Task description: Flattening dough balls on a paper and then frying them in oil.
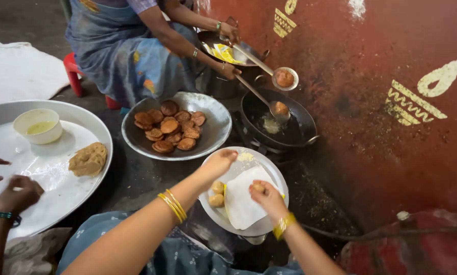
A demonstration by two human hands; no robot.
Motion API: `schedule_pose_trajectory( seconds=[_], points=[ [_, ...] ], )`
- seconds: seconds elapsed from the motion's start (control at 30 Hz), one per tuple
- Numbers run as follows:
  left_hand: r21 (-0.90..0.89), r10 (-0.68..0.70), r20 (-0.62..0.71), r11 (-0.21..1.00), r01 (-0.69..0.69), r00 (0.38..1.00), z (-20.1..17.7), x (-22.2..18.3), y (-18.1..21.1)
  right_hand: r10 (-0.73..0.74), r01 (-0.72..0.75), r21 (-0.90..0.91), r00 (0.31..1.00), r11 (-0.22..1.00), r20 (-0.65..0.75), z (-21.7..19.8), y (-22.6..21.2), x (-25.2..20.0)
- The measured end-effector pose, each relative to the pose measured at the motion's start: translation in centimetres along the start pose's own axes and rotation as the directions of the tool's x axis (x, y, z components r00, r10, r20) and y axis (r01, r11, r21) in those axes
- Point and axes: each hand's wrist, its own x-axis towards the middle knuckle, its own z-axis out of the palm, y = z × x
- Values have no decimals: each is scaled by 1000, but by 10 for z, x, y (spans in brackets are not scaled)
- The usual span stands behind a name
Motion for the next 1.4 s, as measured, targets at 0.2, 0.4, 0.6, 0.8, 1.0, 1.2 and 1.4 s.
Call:
schedule_pose_trajectory(
  seconds=[0.2,0.4,0.6,0.8,1.0,1.2,1.4],
  points=[
    [795,-59,-151,587,157,987,8,-52,99,205,-272,366,956,890,212,-35,-11,102],
    [996,7,82,-27,-81,997,23,-10,-6,-170,215,-414,975,885,144,4,-17,156],
    [986,28,163,-31,-162,986,32,-1,-18,-509,584,-777,755,234,414,11,12,162],
    [966,3,239,-106,-237,971,57,-5,-10,-315,511,-833,843,214,436,30,-12,123],
    [925,-61,338,-164,-343,939,85,-17,-34,-352,545,-827,807,135,474,24,7,142],
    [922,50,319,-246,-298,947,77,-8,-41,-315,290,-631,946,719,76,6,-10,143],
    [996,-8,73,-50,-74,997,49,2,-29,200,-274,222,930,936,307,-64,-22,83]
  ],
)
